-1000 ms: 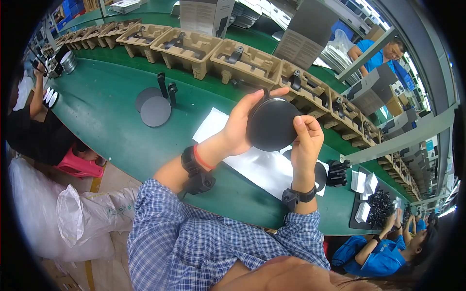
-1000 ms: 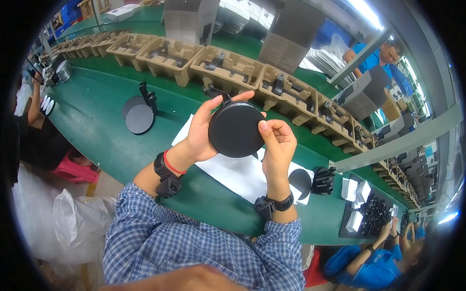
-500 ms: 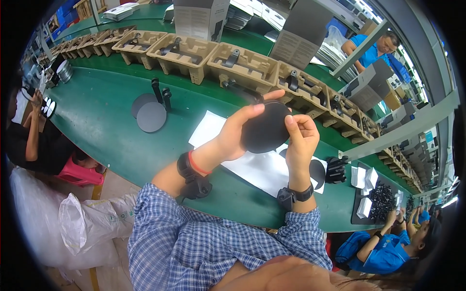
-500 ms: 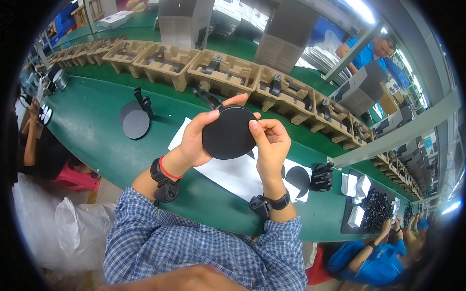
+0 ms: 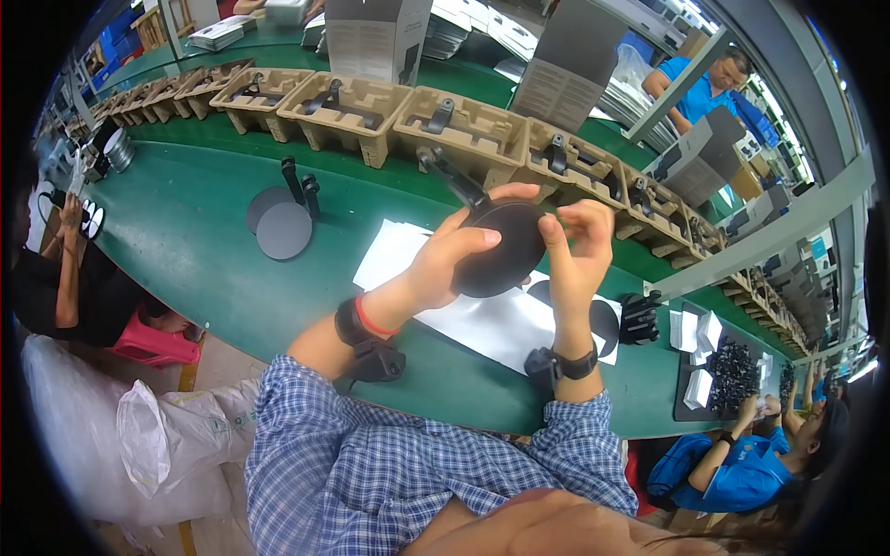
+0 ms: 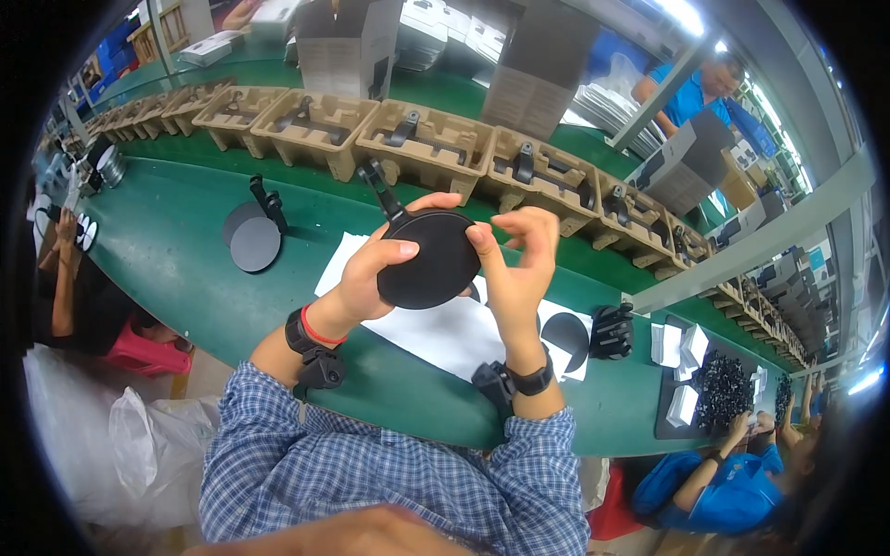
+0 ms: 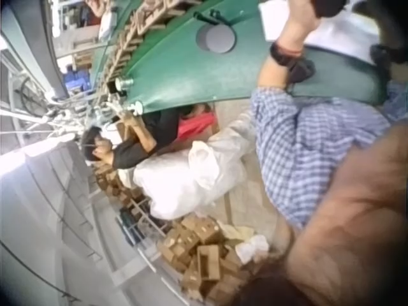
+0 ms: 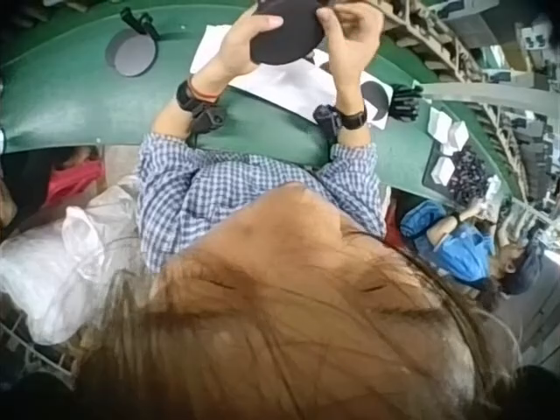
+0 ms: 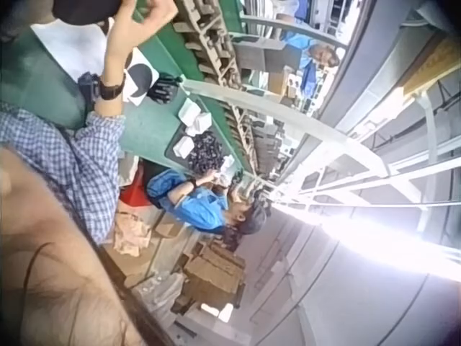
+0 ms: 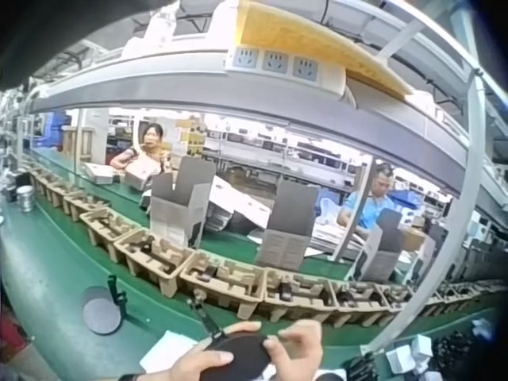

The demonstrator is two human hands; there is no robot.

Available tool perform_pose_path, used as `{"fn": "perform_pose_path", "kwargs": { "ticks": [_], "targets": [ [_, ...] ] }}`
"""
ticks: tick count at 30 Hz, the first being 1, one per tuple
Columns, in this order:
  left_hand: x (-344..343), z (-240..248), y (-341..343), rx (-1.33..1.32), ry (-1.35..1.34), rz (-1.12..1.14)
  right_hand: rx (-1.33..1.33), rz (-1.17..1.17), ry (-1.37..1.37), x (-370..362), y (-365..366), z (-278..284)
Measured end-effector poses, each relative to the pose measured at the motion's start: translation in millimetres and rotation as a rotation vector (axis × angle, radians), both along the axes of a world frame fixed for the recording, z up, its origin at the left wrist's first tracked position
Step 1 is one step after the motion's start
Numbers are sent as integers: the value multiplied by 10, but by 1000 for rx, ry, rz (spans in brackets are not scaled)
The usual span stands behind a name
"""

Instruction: The person applies adhesive pads to the base of electronic stands by hand, taking the pads from a packing sheet and pressing them onto the stands.

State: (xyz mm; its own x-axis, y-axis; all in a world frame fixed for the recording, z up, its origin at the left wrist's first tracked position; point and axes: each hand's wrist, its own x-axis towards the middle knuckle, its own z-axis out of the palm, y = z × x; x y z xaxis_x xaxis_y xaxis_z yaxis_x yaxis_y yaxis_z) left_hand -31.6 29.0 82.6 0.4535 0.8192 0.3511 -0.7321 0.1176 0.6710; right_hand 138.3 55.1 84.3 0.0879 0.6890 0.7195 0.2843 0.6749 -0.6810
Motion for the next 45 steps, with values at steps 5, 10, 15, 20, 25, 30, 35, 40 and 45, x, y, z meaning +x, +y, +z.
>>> {"fn": "perform_pose_path", "kwargs": {
  "ticks": [5, 10, 15, 20, 25, 30, 35, 40, 45],
  "targets": [
    [-21, -15, -26, -130, -175, -45, -31, -49, -80, -62, -5, 11],
    [-161, -133, 151, -288, -136, 43, 349, 75, -798, -233, -169, 178],
    [-389, -120, 110, -288, 78, 66, 446, -93, -1049, -375, -32, 130],
    [-895, -535, 197, -113, 299, 237, 66, -231, -855, -238, 599, 323],
    [-1098, -895, 358, -87, 561, 734, -305, -547, -948, -63, 1501, 214],
    [-1140, -863, 307, -68, 583, 709, -524, -460, -1014, -26, 1904, -67],
    [-1189, -796, 257, 133, 872, 749, -166, -560, -1309, -230, 1909, -199],
    [-1214, -744, 176, 598, 1654, 532, 89, -577, -1234, -185, 1828, -415],
    [-1261, -971, 219, 737, 1771, 355, -116, -483, -1384, -57, 1691, -272]
  ]
}}
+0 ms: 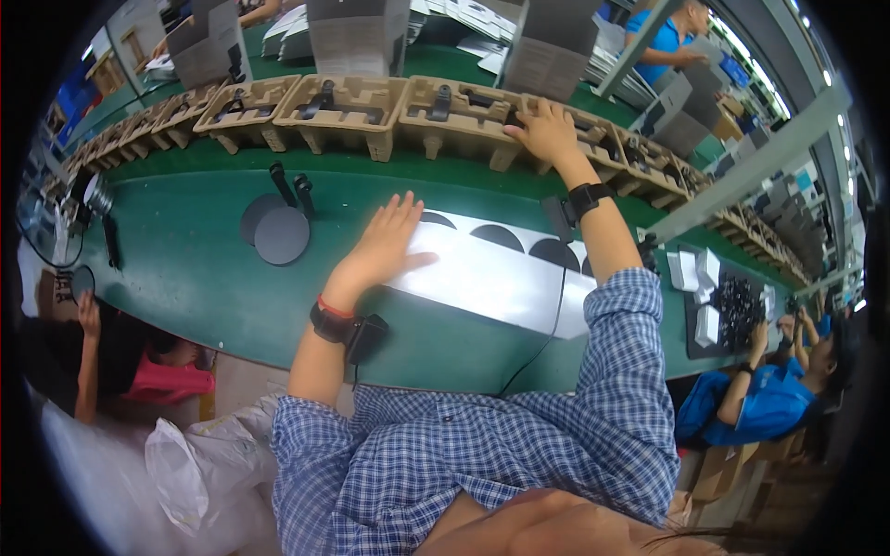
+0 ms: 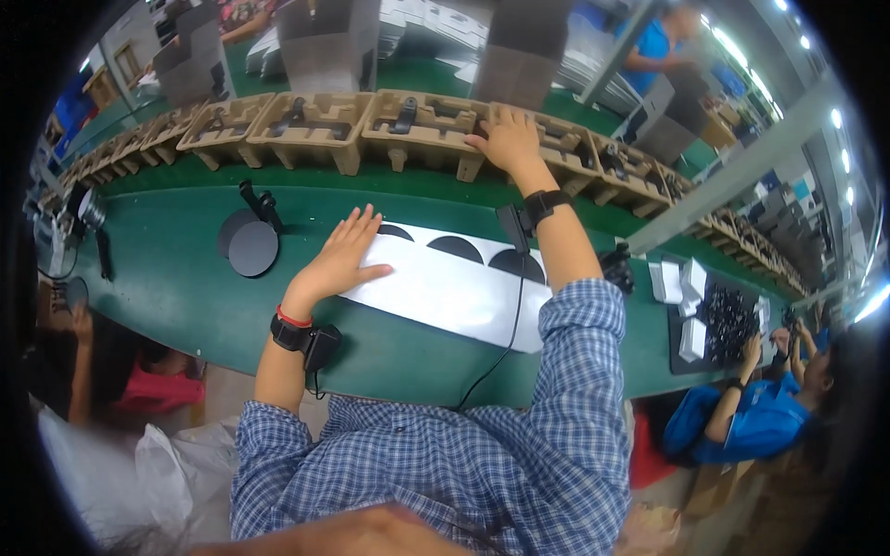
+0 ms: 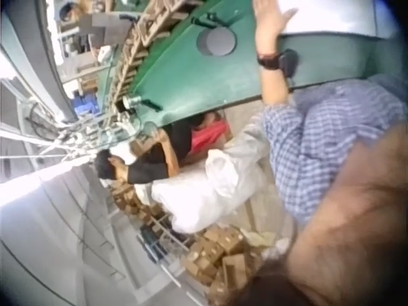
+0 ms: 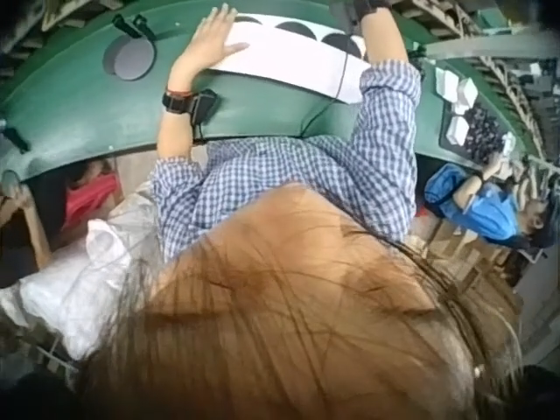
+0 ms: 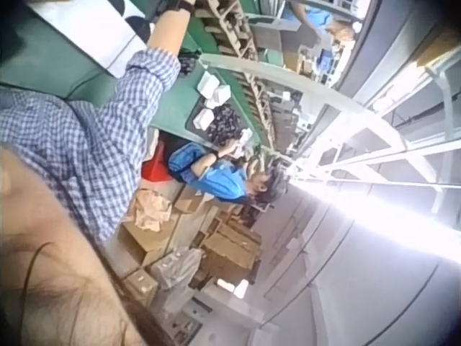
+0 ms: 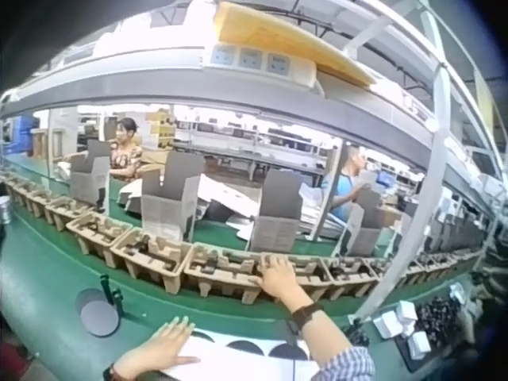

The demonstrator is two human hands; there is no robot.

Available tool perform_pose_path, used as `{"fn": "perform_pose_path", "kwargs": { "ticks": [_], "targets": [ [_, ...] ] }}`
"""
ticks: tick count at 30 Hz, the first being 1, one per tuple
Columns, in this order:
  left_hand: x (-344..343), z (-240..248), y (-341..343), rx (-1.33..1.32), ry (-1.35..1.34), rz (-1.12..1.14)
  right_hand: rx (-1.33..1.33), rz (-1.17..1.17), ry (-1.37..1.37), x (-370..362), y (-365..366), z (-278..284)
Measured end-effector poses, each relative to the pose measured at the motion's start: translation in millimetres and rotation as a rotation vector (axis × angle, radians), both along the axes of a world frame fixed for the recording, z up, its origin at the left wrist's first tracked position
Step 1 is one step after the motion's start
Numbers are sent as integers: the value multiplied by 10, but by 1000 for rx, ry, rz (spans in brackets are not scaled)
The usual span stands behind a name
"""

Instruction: The person applies adhesive pads to the base of electronic stands by hand, taking the pads from a packing sheet and pressing them onto the stands.

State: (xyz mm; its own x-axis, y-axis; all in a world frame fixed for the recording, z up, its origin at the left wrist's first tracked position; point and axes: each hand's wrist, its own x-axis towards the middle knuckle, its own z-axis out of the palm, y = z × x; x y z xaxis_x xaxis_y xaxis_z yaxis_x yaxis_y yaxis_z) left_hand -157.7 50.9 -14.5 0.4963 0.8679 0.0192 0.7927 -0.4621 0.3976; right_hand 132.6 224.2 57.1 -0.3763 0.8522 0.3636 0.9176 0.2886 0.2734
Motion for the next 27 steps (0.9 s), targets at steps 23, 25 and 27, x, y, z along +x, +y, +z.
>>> {"fn": "perform_pose_path", "kwargs": {
  "ticks": [23, 25, 27],
  "targets": [
    [2079, 753, -885, -371, -332, -1202, -384, 101, 1302, 1609, -4452, -732],
    [2108, 801, -802, -230, -289, -1118, -493, -313, 1657, 2192, -4956, -1175],
    [2016, 835, -690, -225, -277, -967, -230, -697, 2284, 2359, -5191, -1531]
  ]
}}
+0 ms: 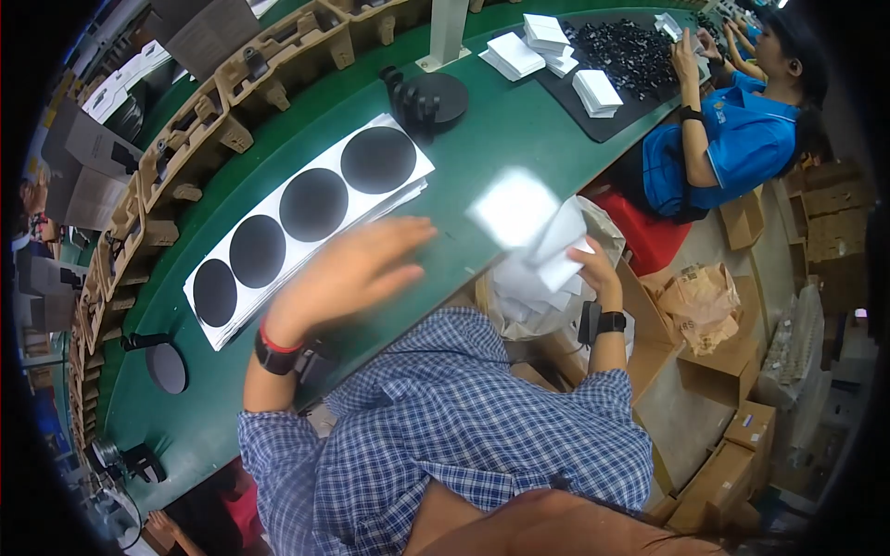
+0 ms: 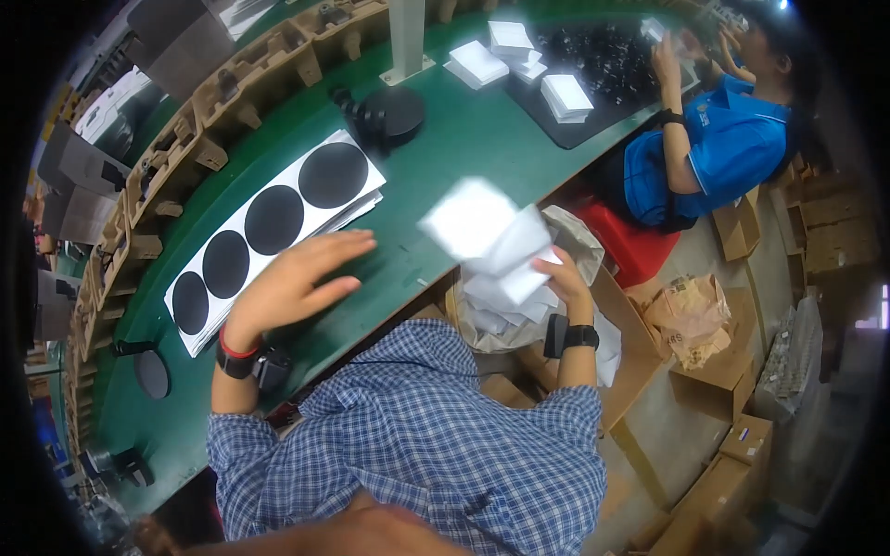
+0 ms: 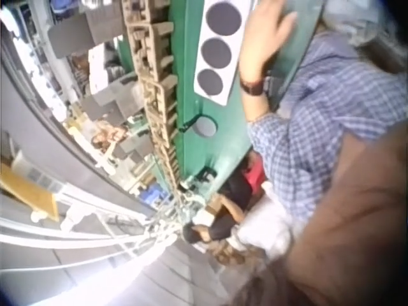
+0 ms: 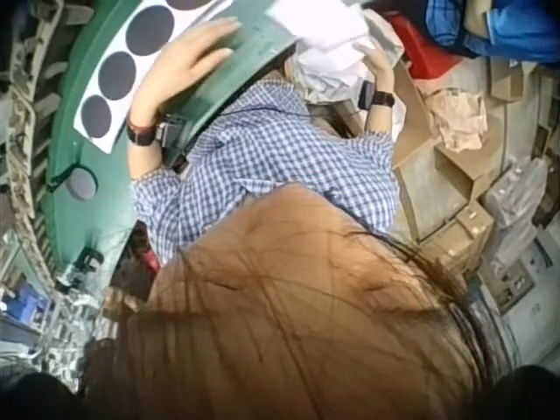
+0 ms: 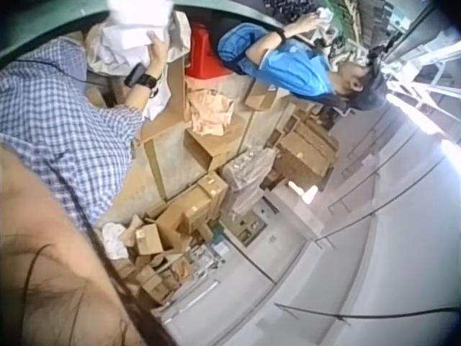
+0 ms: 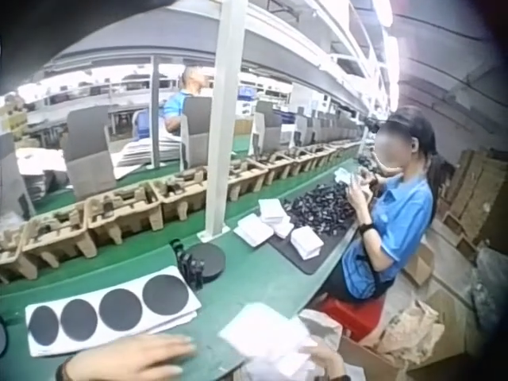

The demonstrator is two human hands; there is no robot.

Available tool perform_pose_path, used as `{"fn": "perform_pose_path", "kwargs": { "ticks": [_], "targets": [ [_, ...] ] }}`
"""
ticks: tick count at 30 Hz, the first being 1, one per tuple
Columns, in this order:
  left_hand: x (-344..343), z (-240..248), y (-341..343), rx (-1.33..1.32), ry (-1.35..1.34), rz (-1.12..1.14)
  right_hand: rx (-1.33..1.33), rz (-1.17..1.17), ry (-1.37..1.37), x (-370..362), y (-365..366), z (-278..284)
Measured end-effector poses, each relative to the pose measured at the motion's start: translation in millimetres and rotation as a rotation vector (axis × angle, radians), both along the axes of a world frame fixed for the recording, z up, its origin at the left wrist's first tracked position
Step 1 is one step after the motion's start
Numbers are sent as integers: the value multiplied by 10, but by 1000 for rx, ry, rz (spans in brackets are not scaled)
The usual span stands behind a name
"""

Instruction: The person applies adhesive pads to the base of electronic stands by hand, taking the pads from a packing sheet and pressing them onto the stands.

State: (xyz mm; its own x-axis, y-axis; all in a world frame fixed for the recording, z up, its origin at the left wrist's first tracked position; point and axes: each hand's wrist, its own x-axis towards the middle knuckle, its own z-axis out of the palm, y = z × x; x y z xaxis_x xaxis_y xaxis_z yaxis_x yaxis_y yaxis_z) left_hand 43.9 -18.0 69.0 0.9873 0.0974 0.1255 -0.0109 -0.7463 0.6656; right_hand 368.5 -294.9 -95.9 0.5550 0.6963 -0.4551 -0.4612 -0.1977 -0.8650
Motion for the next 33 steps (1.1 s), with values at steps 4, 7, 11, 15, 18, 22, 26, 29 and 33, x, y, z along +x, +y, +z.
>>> {"fn": "perform_pose_path", "kwargs": {
  "ticks": [4, 7, 11, 15, 18, 22, 26, 29, 33],
  "targets": [
    [-95, -42, 204, 14, -53, 241, -499, -139, -238, 543, -1080, -1577],
    [-206, -28, 250, -68, -15, 431, -544, -267, -140, 348, -616, -1806],
    [-195, -188, 408, 231, -38, 468, -414, 67, -54, 384, -115, -1617],
    [-220, -456, 604, 394, 65, 574, -1170, 621, -1142, 700, 39, -975],
    [-419, -531, 634, 348, 66, 624, -816, 938, -885, 663, 455, 379],
    [-444, -543, 606, 360, 20, 633, -177, 951, -748, -166, 881, 1659],
    [-475, -625, 603, 391, -10, 654, 281, 894, -1295, -943, 1845, 1876],
    [-514, -647, 615, 361, -44, 648, 380, 878, -1486, -1455, 2566, 1773],
    [-560, -621, 609, 364, -92, 644, 370, 973, -1793, -1660, 3153, 1542]
  ]
}}
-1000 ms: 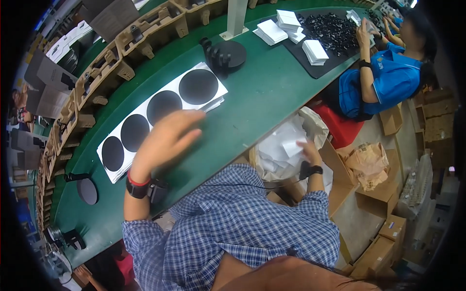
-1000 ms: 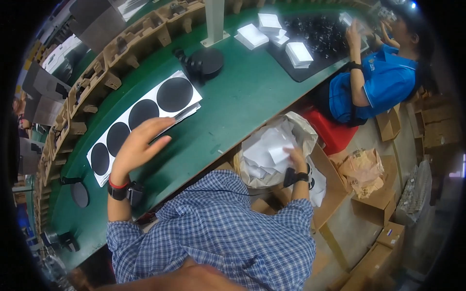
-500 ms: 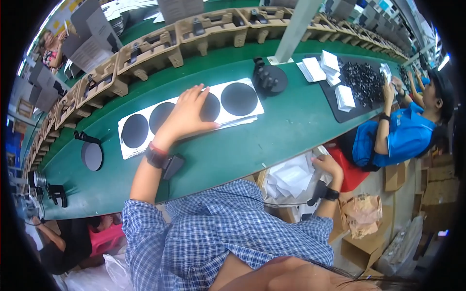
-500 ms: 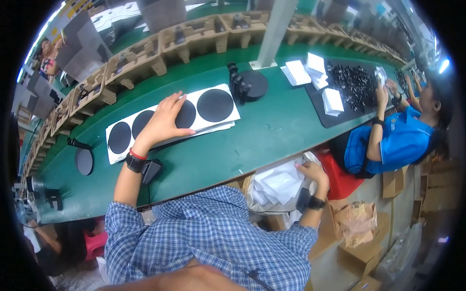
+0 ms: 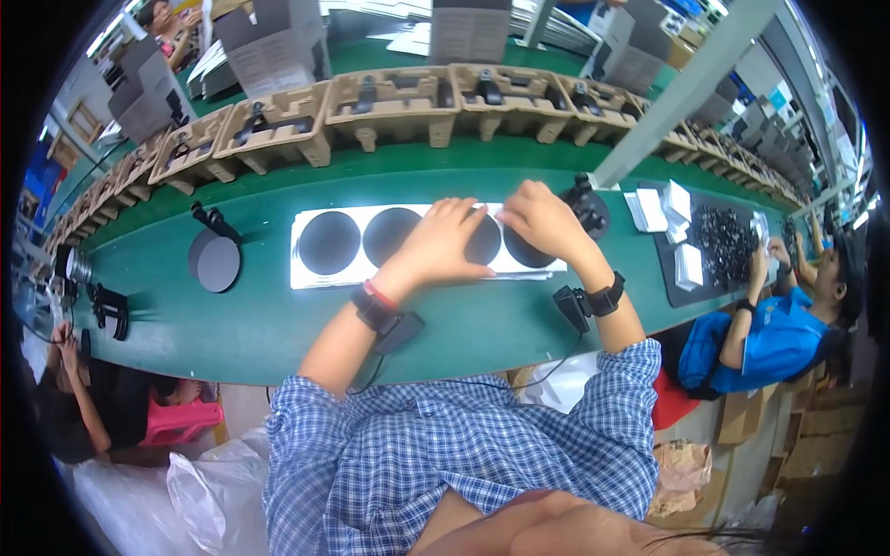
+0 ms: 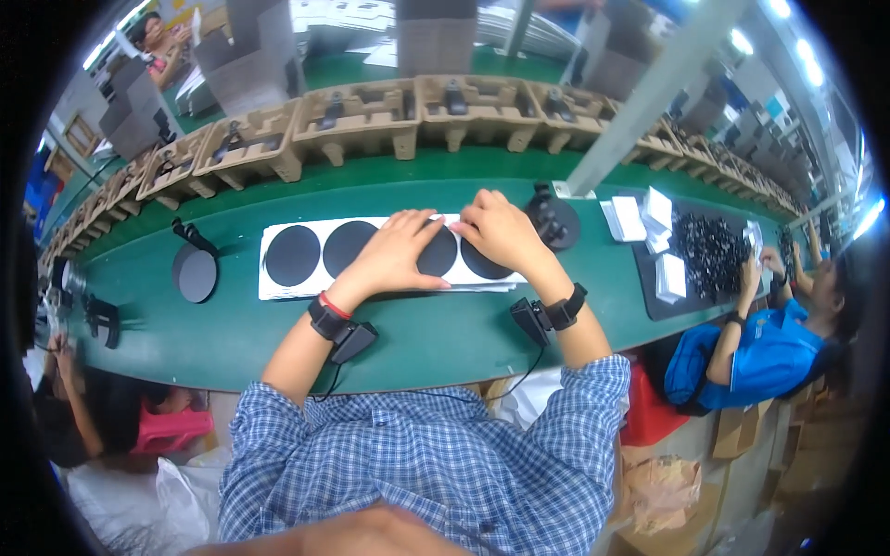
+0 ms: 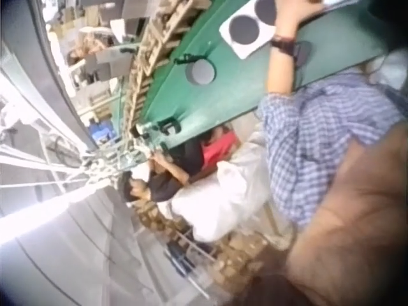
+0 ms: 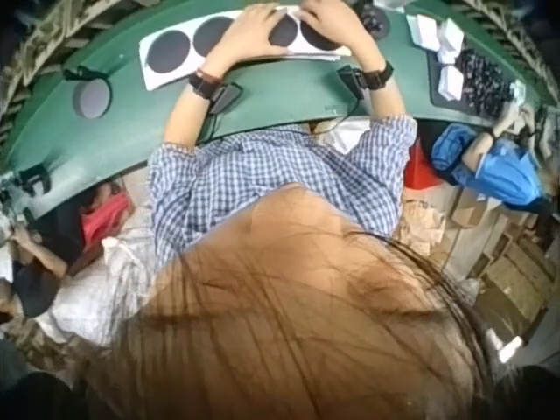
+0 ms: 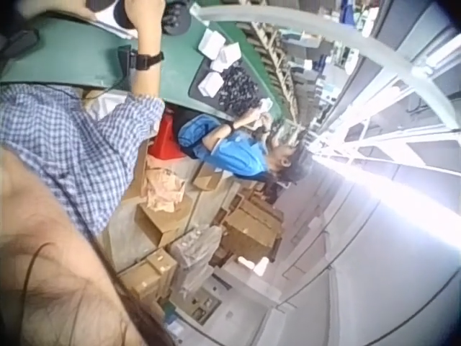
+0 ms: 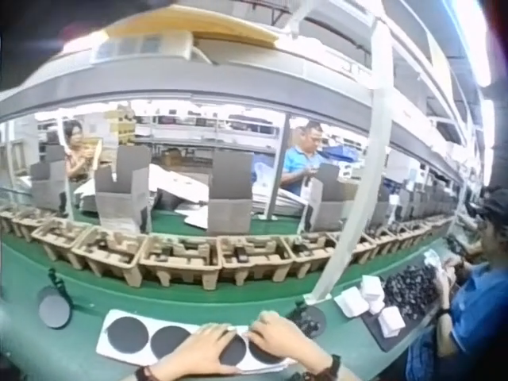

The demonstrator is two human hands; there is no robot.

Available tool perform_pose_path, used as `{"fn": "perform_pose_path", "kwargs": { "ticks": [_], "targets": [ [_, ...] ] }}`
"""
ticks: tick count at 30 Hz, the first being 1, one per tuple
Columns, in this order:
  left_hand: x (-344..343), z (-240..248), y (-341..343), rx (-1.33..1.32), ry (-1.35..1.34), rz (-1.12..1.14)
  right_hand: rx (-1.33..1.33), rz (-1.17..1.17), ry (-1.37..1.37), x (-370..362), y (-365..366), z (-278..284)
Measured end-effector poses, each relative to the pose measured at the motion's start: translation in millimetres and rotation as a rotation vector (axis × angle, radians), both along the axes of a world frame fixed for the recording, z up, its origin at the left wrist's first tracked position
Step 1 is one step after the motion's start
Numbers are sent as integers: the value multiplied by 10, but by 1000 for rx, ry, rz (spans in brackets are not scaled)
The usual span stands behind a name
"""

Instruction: The person applies adhesive pads to the base of electronic stands by hand, taking the pads from a packing sheet and pressing them onto the stands.

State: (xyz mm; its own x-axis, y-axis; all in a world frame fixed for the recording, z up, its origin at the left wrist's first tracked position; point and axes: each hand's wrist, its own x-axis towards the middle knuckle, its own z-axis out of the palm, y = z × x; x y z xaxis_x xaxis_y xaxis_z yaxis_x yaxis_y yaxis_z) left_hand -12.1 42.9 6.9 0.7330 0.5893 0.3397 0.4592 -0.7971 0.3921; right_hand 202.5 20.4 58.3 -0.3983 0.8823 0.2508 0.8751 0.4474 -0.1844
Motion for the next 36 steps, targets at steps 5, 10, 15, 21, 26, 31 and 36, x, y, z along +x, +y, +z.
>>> {"fn": "perform_pose_path", "kwargs": {
  "ticks": [5, 10, 15, 21, 26, 31, 36],
  "targets": [
    [18, -105, 41, 38, -22, 25, -30, 74, -45, -76, 145, -7],
    [-65, -145, 16, 34, -34, 29, -52, 97, -23, 51, -166, 439],
    [-172, -195, 1, 9, 22, 28, 444, 66, 60, 209, -768, 1015],
    [-429, -73, -50, 205, -210, -26, 515, 235, 704, 254, -823, 1017],
    [-1958, 148, -218, 165, -287, 393, 371, 337, 620, -482, -369, 838],
    [-3311, -262, -412, 278, -74, 1042, 300, 486, 805, -1032, 27, 715],
    [-3631, -489, -319, 156, 259, 1243, 131, 601, 832, -1909, 234, 720]
  ]
}}
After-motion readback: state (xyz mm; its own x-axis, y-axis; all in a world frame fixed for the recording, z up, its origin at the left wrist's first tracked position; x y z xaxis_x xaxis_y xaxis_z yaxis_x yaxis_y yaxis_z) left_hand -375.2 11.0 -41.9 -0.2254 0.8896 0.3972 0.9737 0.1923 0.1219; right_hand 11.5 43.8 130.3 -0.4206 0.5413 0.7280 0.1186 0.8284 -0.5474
